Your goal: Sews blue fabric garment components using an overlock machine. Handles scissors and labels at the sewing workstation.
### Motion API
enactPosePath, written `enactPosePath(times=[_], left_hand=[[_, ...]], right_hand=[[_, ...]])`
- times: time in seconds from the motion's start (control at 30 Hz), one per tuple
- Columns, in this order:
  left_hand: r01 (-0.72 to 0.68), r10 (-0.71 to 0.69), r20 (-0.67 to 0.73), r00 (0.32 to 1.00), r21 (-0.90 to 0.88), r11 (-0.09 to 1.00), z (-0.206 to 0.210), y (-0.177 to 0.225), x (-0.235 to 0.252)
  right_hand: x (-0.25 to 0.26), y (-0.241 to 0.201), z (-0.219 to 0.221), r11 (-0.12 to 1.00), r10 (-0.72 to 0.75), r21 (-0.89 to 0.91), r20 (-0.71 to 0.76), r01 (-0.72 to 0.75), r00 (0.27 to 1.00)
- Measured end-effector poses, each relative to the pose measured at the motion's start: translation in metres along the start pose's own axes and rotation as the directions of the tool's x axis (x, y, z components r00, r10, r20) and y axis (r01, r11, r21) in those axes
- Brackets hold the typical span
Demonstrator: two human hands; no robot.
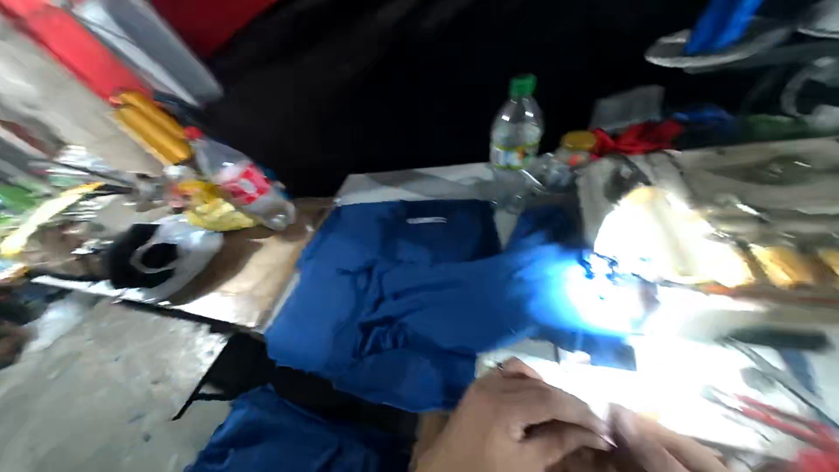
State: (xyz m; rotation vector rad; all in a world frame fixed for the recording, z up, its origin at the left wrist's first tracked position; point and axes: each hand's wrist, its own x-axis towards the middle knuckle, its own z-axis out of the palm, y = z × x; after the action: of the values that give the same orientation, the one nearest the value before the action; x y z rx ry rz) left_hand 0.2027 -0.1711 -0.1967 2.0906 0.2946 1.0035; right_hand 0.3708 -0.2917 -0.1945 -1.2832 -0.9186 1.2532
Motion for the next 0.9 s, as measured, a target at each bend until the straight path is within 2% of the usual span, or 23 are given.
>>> enactPosePath(times=[0.03,0.1,0.23,0.33,0.4,0.5,0.57,0.73,0.9], left_hand=[[-0.056,0.056,0.021,0.998,0.000,0.998,-0.004,-0.004,0.000],[-0.077,0.075,0.040,0.996,0.035,0.996,-0.011,-0.007,-0.001],[0.004,-0.006,0.033,0.999,0.084,0.996,-0.014,-0.002,-0.008],[0.039,-0.041,0.057,0.998,0.030,0.999,-0.015,-0.008,-0.012],[0.097,-0.095,0.050,0.994,-0.023,0.995,-0.014,-0.009,-0.013],[0.199,-0.197,0.028,0.980,-0.141,0.970,-0.011,-0.008,-0.016],[0.250,-0.249,0.032,0.968,-0.178,0.952,-0.010,-0.008,-0.017],[0.316,-0.317,0.020,0.948,-0.165,0.934,-0.007,-0.005,-0.015],[0.344,-0.345,-0.007,0.939,-0.039,0.938,-0.005,-0.003,-0.014]], right_hand=[[0.004,0.000,-0.001,0.997,-0.032,0.074,0.015,0.031,0.999],[0.011,0.001,-0.003,0.990,-0.098,0.107,0.024,0.095,0.995],[0.019,0.004,-0.002,0.986,-0.152,0.077,0.027,0.149,0.988],[0.023,0.008,0.002,0.976,-0.214,0.049,0.007,0.214,0.977],[0.023,0.007,0.004,0.968,-0.253,-0.001,-0.019,0.253,0.967],[0.017,-0.006,0.009,0.974,-0.205,-0.112,-0.081,0.196,0.975],[0.018,0.004,0.008,0.960,-0.251,-0.145,-0.075,0.238,0.965],[0.018,0.011,0.006,0.930,-0.315,-0.228,-0.086,0.289,0.945],[0.019,0.014,0.007,0.876,-0.407,-0.315,-0.071,0.366,0.911]])
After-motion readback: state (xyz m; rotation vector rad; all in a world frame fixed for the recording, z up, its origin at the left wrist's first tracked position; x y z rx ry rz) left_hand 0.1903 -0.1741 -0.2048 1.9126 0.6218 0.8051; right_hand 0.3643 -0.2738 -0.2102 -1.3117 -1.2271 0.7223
